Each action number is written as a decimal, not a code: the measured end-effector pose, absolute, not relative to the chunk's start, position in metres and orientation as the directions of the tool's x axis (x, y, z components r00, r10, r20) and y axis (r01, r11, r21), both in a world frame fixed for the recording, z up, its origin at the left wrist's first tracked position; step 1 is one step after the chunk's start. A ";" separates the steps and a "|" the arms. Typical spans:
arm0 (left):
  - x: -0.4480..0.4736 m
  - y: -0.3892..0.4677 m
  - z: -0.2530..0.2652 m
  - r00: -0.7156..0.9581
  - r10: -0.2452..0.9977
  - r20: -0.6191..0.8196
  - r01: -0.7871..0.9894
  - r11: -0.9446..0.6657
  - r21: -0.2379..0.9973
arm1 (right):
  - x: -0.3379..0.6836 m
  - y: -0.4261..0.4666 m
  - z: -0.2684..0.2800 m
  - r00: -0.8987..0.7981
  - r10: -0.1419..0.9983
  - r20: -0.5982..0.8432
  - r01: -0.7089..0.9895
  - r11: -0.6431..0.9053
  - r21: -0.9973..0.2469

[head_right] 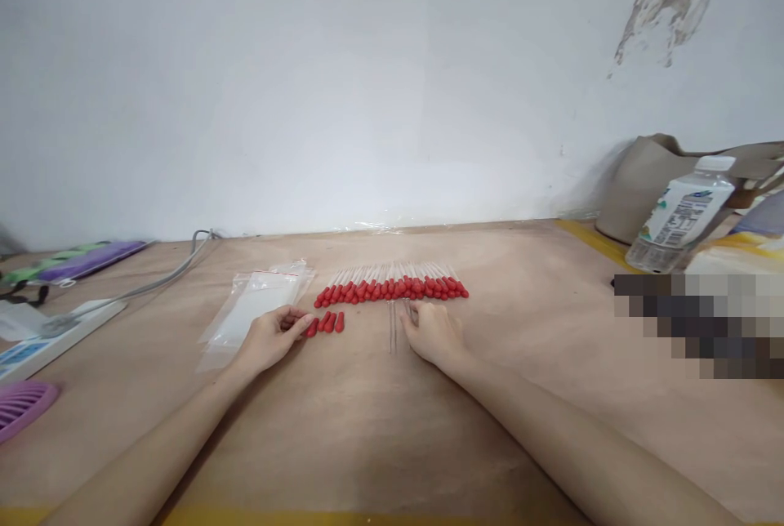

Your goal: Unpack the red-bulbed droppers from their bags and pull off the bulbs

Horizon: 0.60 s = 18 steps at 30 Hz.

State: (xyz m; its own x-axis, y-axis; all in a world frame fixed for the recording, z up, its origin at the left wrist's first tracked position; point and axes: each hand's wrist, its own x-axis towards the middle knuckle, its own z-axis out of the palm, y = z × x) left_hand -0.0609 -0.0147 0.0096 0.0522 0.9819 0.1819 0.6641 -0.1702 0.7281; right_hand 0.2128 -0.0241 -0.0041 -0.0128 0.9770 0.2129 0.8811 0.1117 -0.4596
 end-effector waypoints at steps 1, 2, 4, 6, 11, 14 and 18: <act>-0.060 -0.015 0.009 0.056 0.981 0.187 0.663 -0.177 0.727 | 0.212 -0.025 -0.004 0.000 0.978 0.209 0.883 0.098 -0.459; -0.060 -0.014 0.008 0.057 0.979 0.195 0.664 -0.184 0.725 | 0.210 -0.025 -0.003 0.013 0.978 0.206 0.889 0.083 -0.451; -0.061 -0.013 0.007 0.062 0.976 0.210 0.674 -0.196 0.712 | 0.206 -0.027 -0.001 0.015 0.978 0.207 0.904 0.076 -0.422; -0.062 -0.012 0.006 0.066 0.974 0.217 0.702 -0.200 0.683 | 0.199 -0.027 0.001 -0.002 0.978 0.207 0.916 0.085 -0.392; -0.044 -0.024 0.006 0.128 0.836 0.533 0.824 -0.389 0.413 | 0.185 -0.024 0.002 -0.039 0.980 0.197 0.914 0.114 -0.390; -0.018 -0.037 0.003 0.398 0.755 0.522 0.720 -0.609 0.333 | 0.183 -0.023 0.000 -0.035 0.980 0.194 0.901 0.115 -0.418; 0.011 -0.043 -0.007 0.530 0.730 0.431 0.633 -0.679 0.372 | 0.186 -0.026 -0.001 -0.054 0.983 0.178 0.848 0.139 -0.512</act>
